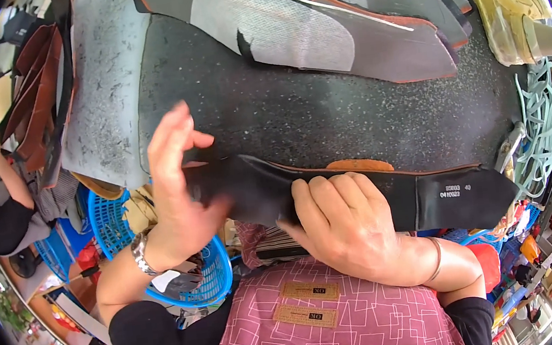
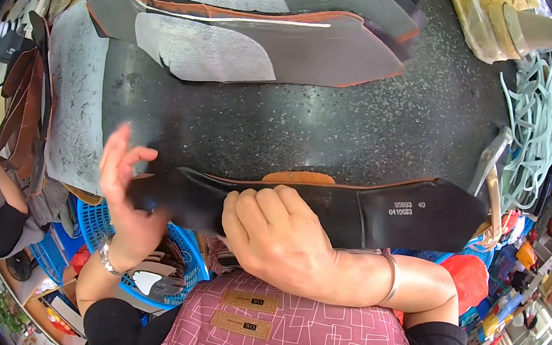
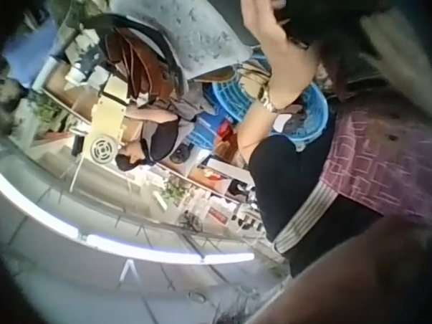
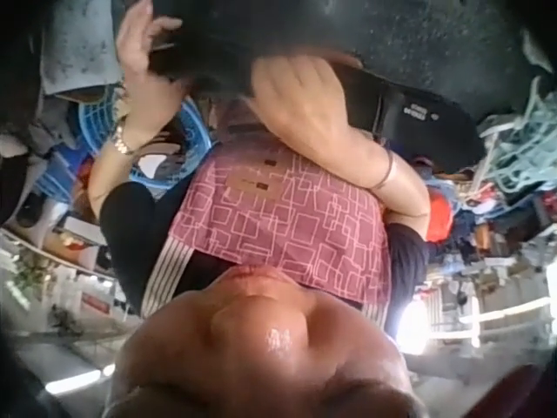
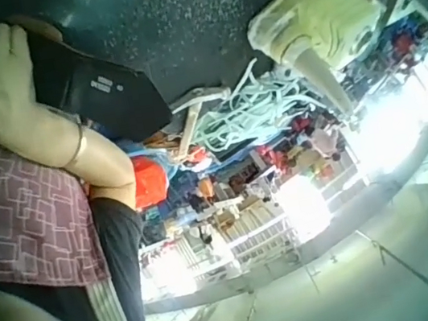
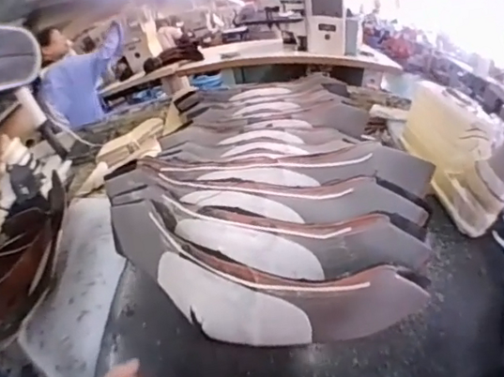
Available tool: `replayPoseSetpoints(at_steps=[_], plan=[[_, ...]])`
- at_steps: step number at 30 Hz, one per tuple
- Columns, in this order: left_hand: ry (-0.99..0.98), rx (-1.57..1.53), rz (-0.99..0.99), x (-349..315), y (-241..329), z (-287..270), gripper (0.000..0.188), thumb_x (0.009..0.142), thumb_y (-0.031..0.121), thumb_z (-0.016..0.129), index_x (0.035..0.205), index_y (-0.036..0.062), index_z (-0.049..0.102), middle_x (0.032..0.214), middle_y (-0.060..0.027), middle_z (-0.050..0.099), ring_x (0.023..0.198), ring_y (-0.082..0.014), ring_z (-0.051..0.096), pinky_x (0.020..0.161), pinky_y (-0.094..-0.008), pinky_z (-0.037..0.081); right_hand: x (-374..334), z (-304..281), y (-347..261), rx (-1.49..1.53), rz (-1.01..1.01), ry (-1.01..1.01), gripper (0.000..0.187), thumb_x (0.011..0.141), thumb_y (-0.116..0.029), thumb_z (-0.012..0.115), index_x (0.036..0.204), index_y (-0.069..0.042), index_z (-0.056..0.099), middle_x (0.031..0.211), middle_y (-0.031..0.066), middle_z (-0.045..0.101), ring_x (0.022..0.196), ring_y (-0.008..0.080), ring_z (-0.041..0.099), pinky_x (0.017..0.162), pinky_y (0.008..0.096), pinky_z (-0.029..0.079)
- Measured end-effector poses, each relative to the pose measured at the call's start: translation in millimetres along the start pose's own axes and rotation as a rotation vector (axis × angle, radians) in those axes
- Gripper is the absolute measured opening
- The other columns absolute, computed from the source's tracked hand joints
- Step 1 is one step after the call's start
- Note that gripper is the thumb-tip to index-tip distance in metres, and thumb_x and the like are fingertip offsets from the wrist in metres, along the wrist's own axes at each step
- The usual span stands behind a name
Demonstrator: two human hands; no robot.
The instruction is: The person applies adhesive strips along the edges of shoe upper panels, folds the edges over by hand, and hammers the folded seams flat with a hammer before stacking the pieces.
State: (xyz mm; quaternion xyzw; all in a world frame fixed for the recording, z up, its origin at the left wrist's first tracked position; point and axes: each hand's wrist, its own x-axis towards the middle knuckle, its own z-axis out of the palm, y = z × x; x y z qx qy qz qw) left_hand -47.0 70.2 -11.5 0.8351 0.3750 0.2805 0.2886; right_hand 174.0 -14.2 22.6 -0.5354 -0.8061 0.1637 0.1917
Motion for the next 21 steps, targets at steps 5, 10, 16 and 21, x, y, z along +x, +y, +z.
replayPoseSetpoints(at_steps=[5, 10, 16, 21], plan=[[-0.163, 0.045, -0.052, 34, 14, -10, 0.071, 0.060, -0.010, 0.075, 0.127, 0.0074, 0.057, 0.122, -0.0152, 0.059, 0.084, -0.0282, 0.061, 0.071, -0.0339, 0.053, -3, 17, 2, -0.074, -0.183, 0.161, 0.034, 0.070, -0.005, 0.067, 0.102, 0.005, 0.069, 0.106, 0.0166, 0.065, 0.092, 0.0248, 0.066, 0.077, 0.0315, 0.057], [-0.235, 0.055, -0.024, 36, 16, -12, 0.038, 0.057, -0.005, 0.073, 0.093, 0.0046, 0.067, 0.087, -0.0085, 0.062, 0.080, -0.0284, 0.064, 0.069, -0.0352, 0.053, -4, 25, 5, -0.044, -0.203, 0.194, 0.033, 0.070, -0.004, 0.068, 0.101, 0.005, 0.070, 0.110, 0.0179, 0.066, 0.093, 0.0251, 0.065, 0.078, 0.0323, 0.057], [-0.272, 0.571, 0.621, 30, 18, -15, 0.030, 0.069, 0.007, 0.067, 0.097, -0.0049, 0.070, 0.097, -0.0187, 0.068, 0.078, -0.0255, 0.065, 0.058, -0.0258, 0.056, -4, 26, 7, -0.069, -0.229, 0.113, 0.030, 0.077, -0.009, 0.065, 0.104, 0.003, 0.069, 0.120, 0.0182, 0.064, 0.104, 0.0254, 0.059, 0.085, 0.0332, 0.054], [-0.271, 0.640, 0.855, 34, 2, -21, 0.022, 0.073, 0.006, 0.068, 0.093, -0.0048, 0.070, 0.099, -0.0189, 0.068, 0.079, -0.0245, 0.065, 0.060, -0.0267, 0.057, 2, 27, 4, -0.097, -0.239, 0.026, 0.031, 0.083, -0.015, 0.059, 0.109, 0.001, 0.064, 0.131, 0.0184, 0.058, 0.108, 0.0240, 0.053, 0.087, 0.0331, 0.048]])
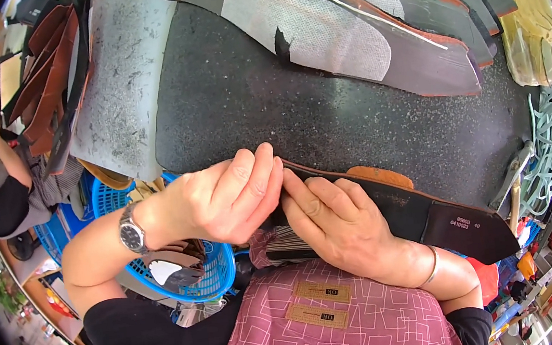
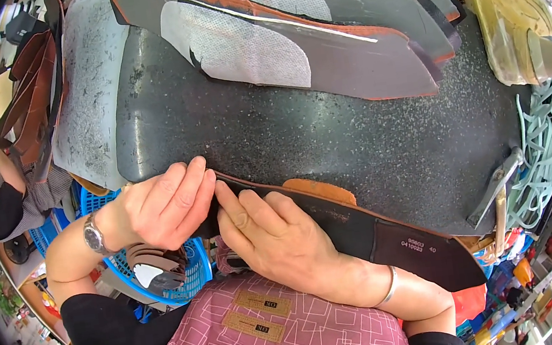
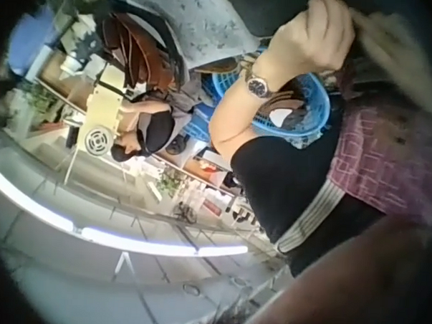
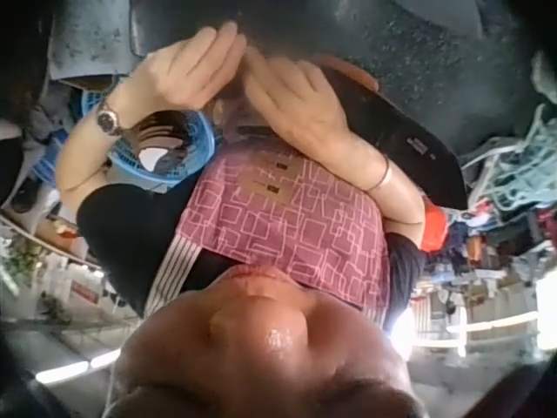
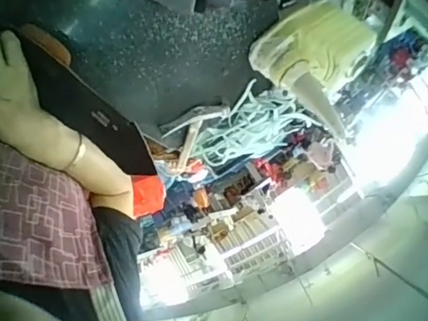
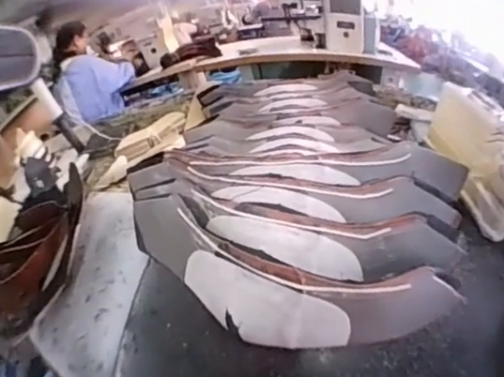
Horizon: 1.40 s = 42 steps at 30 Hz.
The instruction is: The person applies adhesive strips along the edges of shoe upper panels, folds the edges over by hand, and hammers the folded seams flat with a hammer before stacking the pieces.
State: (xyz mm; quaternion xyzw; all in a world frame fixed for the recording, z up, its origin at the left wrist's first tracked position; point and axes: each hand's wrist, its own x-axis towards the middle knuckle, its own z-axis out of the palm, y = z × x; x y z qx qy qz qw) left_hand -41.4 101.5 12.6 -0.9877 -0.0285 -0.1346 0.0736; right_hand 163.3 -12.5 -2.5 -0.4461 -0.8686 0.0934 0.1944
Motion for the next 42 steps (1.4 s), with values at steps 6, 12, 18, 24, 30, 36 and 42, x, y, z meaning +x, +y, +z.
replayPoseSetpoints(at_steps=[6, 12, 18, 24, 30, 36, 42], plan=[[-0.068, -0.115, 0.076, -18, -29, -11, 0.025, 0.072, 0.012, 0.067, 0.092, -0.0017, 0.070, 0.108, -0.0134, 0.066, 0.102, -0.0268, 0.061, 0.092, -0.0415, 0.051, 3, 0, -3, 0.008, 0.048, -0.015, 0.029, 0.077, -0.009, 0.063, 0.105, -0.003, 0.063, 0.133, 0.0153, 0.058, 0.103, 0.0216, 0.053, 0.080, 0.0310, 0.047], [0.160, -0.459, -0.262, 4, 16, -37, 0.026, 0.072, 0.004, 0.071, 0.098, -0.0002, 0.071, 0.111, -0.0113, 0.065, 0.102, -0.0296, 0.061, 0.087, -0.0410, 0.056, 13, 5, -1, 0.129, 0.108, 0.123, 0.033, 0.073, -0.010, 0.062, 0.104, 0.004, 0.063, 0.125, 0.0197, 0.060, 0.101, 0.0261, 0.056, 0.083, 0.0351, 0.050], [-0.065, -0.548, -0.416, 0, 35, 1, 0.066, 0.064, 0.006, 0.073, 0.126, -0.0084, 0.056, 0.134, -0.0202, 0.053, 0.111, -0.0343, 0.056, 0.097, -0.0409, 0.049, 5, 11, 2, 0.240, -0.115, 0.213, 0.031, 0.073, -0.009, 0.064, 0.098, 0.008, 0.065, 0.097, 0.0185, 0.064, 0.092, 0.0290, 0.062, 0.081, 0.0365, 0.055], [-0.009, -0.605, -0.400, -4, 30, 3, 0.065, 0.056, 0.005, 0.072, 0.120, -0.0060, 0.061, 0.128, -0.0194, 0.056, 0.108, -0.0348, 0.057, 0.091, -0.0415, 0.052, 0, 1, 4, -0.037, -0.018, 0.196, 0.033, 0.073, -0.008, 0.062, 0.102, 0.008, 0.065, 0.103, 0.0184, 0.063, 0.090, 0.0253, 0.062, 0.077, 0.0332, 0.054], [0.018, -0.607, -0.533, 28, 22, 6, 0.049, 0.059, 0.001, 0.069, 0.107, -0.0031, 0.062, 0.099, -0.0147, 0.058, 0.094, -0.0342, 0.058, 0.082, -0.0413, 0.051, 12, -2, 7, -0.245, 0.136, 0.145, 0.030, 0.072, -0.007, 0.060, 0.099, 0.005, 0.065, 0.098, 0.0143, 0.060, 0.081, 0.0234, 0.059, 0.072, 0.0315, 0.053], [-0.262, -0.789, -0.297, 20, -30, -12, 0.031, 0.064, -0.007, 0.062, 0.094, 0.0006, 0.063, 0.104, -0.0140, 0.060, 0.102, -0.0341, 0.058, 0.081, -0.0393, 0.054, 15, -29, 30, 0.365, 0.197, 0.000, 0.033, 0.066, 0.006, 0.063, 0.098, 0.001, 0.068, 0.088, 0.0097, 0.060, 0.081, 0.0274, 0.058, 0.071, 0.0362, 0.051], [-0.245, -0.619, -0.307, 11, -11, -38, 0.029, 0.055, 0.008, 0.072, 0.080, -0.0056, 0.064, 0.121, -0.0227, 0.061, 0.112, -0.0363, 0.058, 0.098, -0.0482, 0.049, 1, -33, 30, 0.429, 0.111, -0.083, 0.029, 0.067, 0.001, 0.065, 0.096, 0.001, 0.070, 0.087, 0.0073, 0.058, 0.083, 0.0253, 0.057, 0.072, 0.0348, 0.050]])
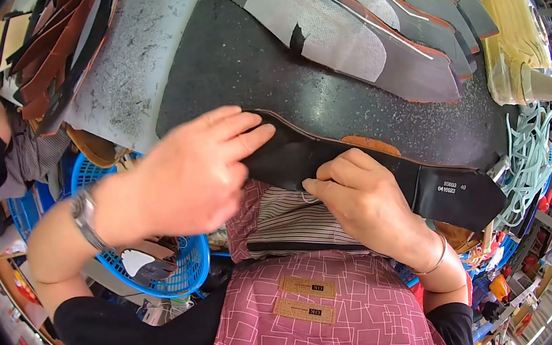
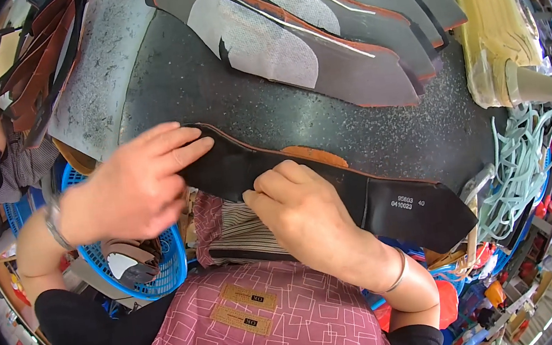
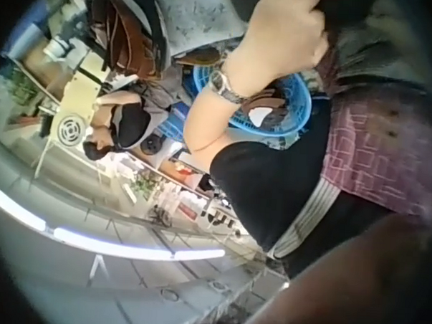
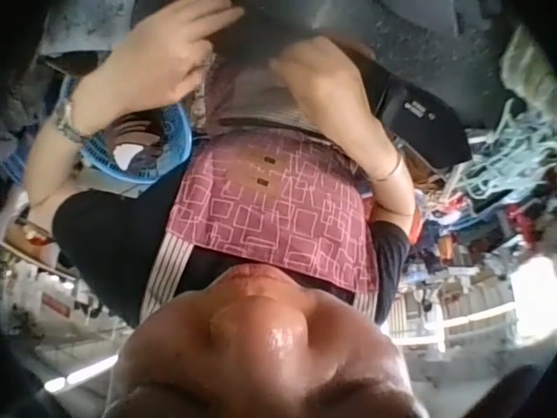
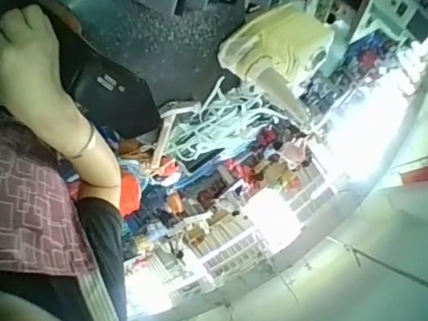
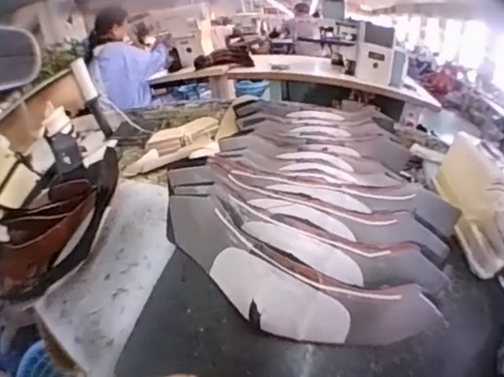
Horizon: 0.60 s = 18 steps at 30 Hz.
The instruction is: The person applies adhesive strips along the edges of shoe upper panels, folds the edges over by hand, and hammers the folded seams flat with a hammer before stacking the pieces.
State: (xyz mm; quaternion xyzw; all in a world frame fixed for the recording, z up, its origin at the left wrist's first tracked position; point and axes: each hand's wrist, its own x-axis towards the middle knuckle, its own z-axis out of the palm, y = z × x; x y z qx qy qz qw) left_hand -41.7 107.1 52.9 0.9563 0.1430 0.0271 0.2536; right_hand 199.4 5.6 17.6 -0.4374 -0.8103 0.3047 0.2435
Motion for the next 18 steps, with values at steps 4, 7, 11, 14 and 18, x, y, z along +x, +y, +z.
replayPoseSetpoints(at_steps=[4, 7, 11, 14, 18], plan=[[0.271, -0.057, -0.162, 11, 42, 71, 0.067, 0.069, 0.017, 0.077, 0.129, -0.0031, 0.055, 0.140, -0.0249, 0.048, 0.131, -0.0386, 0.047, 0.107, -0.0500, 0.040, -2, -3, -5, -0.162, -0.012, 0.000, 0.031, 0.067, -0.007, 0.063, 0.096, 0.002, 0.066, 0.088, 0.0085, 0.057, 0.088, 0.0251, 0.057, 0.074, 0.0355, 0.050], [0.195, 0.235, -0.221, 5, 47, 104, 0.076, 0.073, 0.026, 0.077, 0.139, 0.0025, 0.048, 0.151, -0.0209, 0.038, 0.142, -0.0376, 0.034, 0.113, -0.0540, 0.027, -24, -19, -15, -0.532, 0.068, 0.054, 0.034, 0.067, -0.010, 0.061, 0.099, 0.001, 0.063, 0.094, 0.0107, 0.057, 0.090, 0.0256, 0.058, 0.078, 0.0375, 0.051], [0.256, 0.204, -0.193, 24, 50, 84, 0.070, 0.068, 0.027, 0.078, 0.131, 0.0046, 0.057, 0.142, -0.0167, 0.047, 0.131, -0.0341, 0.042, 0.104, -0.0536, 0.035, -37, -26, -6, -0.583, 0.160, 0.082, 0.031, 0.068, -0.010, 0.062, 0.097, -0.001, 0.063, 0.094, 0.0100, 0.059, 0.088, 0.0260, 0.059, 0.076, 0.0373, 0.051], [0.233, 0.152, -0.088, 56, 50, 74, 0.055, 0.064, 0.020, 0.075, 0.113, -0.0006, 0.064, 0.117, -0.0112, 0.058, 0.106, -0.0270, 0.053, 0.086, -0.0412, 0.046, -30, -40, 12, -0.362, 0.278, 0.048, 0.017, 0.074, -0.008, 0.065, 0.091, -0.004, 0.065, 0.087, 0.0099, 0.063, 0.080, 0.0297, 0.062, 0.069, 0.0407, 0.051], [0.061, 0.125, -0.017, 77, 44, 51, 0.042, 0.065, 0.014, 0.070, 0.105, -0.0003, 0.066, 0.103, -0.0071, 0.059, 0.096, -0.0235, 0.053, 0.078, -0.0357, 0.045, -32, -58, 28, -0.045, 0.490, -0.017, 0.011, 0.080, -0.011, 0.069, 0.089, -0.004, 0.069, 0.079, 0.0145, 0.063, 0.075, 0.0363, 0.063, 0.068, 0.0447, 0.051]])
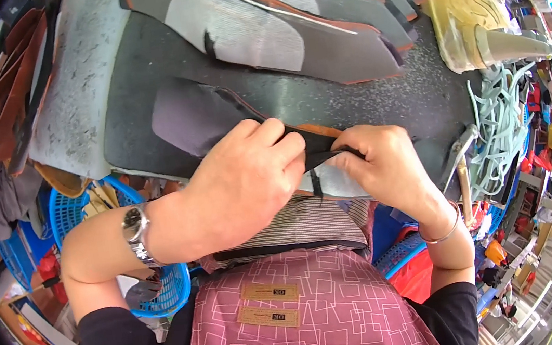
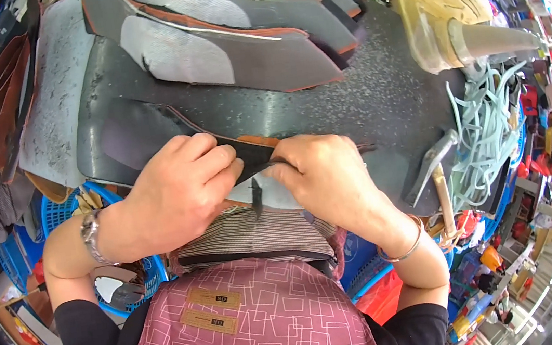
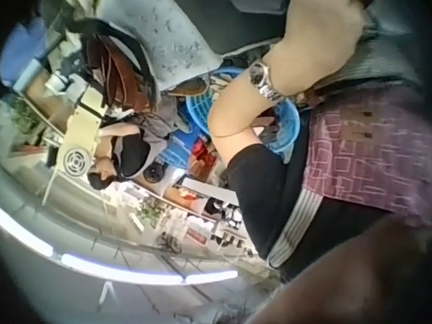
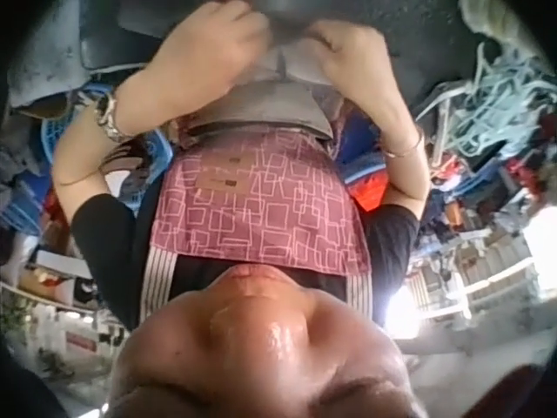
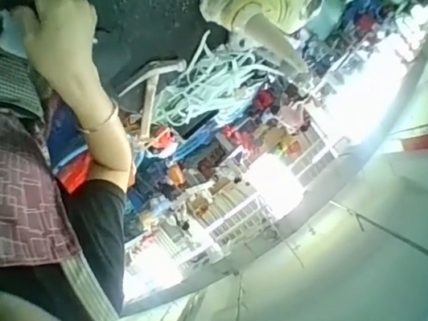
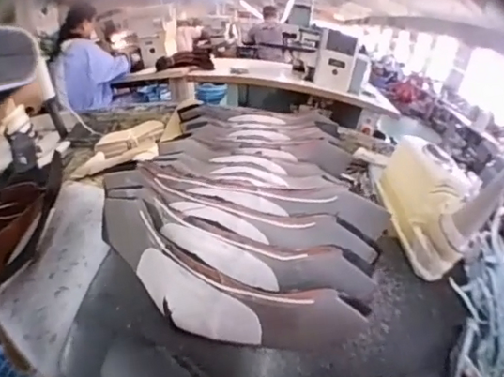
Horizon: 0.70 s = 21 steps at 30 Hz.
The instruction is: The person applies adhesive strips along the edges of shoe upper panels, folds the edges over by hand, and hammers the folded seams flat with a hammer before stacking the pieces.
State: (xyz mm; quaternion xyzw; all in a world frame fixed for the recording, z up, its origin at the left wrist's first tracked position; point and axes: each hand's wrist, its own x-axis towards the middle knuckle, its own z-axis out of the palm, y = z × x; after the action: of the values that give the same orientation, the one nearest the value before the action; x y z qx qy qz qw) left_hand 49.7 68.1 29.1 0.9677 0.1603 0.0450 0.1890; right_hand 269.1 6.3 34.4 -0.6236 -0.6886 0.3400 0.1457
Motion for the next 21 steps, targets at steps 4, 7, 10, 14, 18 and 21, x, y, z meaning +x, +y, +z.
replayPoseSetpoints(at_steps=[4, 7, 10, 14, 18, 21], plan=[[-0.078, -0.113, 0.100, 7, -6, -2, 0.039, 0.069, 0.015, 0.067, 0.106, 0.0056, 0.068, 0.097, -0.0046, 0.054, 0.093, -0.0220, 0.052, 0.075, -0.0339, 0.042, -11, -8, 2, 0.128, -0.148, -0.128, 0.013, 0.082, -0.015, 0.069, 0.087, -0.003, 0.072, 0.079, 0.0127, 0.062, 0.082, 0.0337, 0.062, 0.076, 0.0420, 0.051], [-0.124, 0.042, 0.203, 9, -1, -3, 0.034, 0.072, 0.017, 0.063, 0.103, 0.0048, 0.068, 0.092, -0.0048, 0.053, 0.091, -0.0211, 0.052, 0.073, -0.0314, 0.041, -9, -5, 1, 0.090, -0.118, -0.152, 0.011, 0.081, -0.010, 0.068, 0.089, -0.004, 0.073, 0.085, 0.0107, 0.061, 0.084, 0.0307, 0.060, 0.076, 0.0417, 0.050], [-0.175, 0.297, 0.278, 8, 10, -5, 0.032, 0.073, 0.017, 0.060, 0.101, 0.0030, 0.067, 0.091, -0.0044, 0.053, 0.090, -0.0204, 0.053, 0.074, -0.0304, 0.042, -10, -3, 3, 0.037, -0.099, -0.177, 0.014, 0.079, -0.007, 0.068, 0.092, -0.005, 0.073, 0.090, 0.0093, 0.060, 0.086, 0.0284, 0.057, 0.075, 0.0406, 0.048], [-0.022, -0.198, 0.191, 9, -2, 8, 0.029, 0.072, 0.017, 0.061, 0.098, 0.0069, 0.068, 0.090, -0.0029, 0.054, 0.093, -0.0209, 0.053, 0.076, -0.0328, 0.043, -32, -13, 0, -0.208, -0.361, -0.176, 0.034, 0.076, -0.009, 0.065, 0.109, -0.011, 0.070, 0.101, 0.0073, 0.057, 0.100, 0.0267, 0.054, 0.087, 0.0414, 0.043], [0.085, -0.062, 0.207, 7, 13, 17, 0.009, 0.074, 0.018, 0.059, 0.076, 0.0099, 0.057, 0.078, -0.0007, 0.049, 0.082, -0.0175, 0.051, 0.067, -0.0307, 0.040, -52, 4, 2, -0.437, -0.461, -0.088, 0.043, 0.075, -0.012, 0.060, 0.116, -0.008, 0.066, 0.107, 0.0091, 0.057, 0.102, 0.0262, 0.054, 0.099, 0.0468, 0.041], [0.189, 0.292, 0.381, -14, 6, 10, 0.011, 0.072, 0.020, 0.062, 0.077, 0.0109, 0.057, 0.076, 0.0014, 0.051, 0.070, -0.0119, 0.052, 0.055, -0.0253, 0.041, -42, -7, 5, -0.407, -0.550, 0.003, 0.042, 0.073, -0.013, 0.062, 0.114, -0.007, 0.068, 0.108, 0.0082, 0.060, 0.103, 0.0257, 0.057, 0.098, 0.0478, 0.042]])
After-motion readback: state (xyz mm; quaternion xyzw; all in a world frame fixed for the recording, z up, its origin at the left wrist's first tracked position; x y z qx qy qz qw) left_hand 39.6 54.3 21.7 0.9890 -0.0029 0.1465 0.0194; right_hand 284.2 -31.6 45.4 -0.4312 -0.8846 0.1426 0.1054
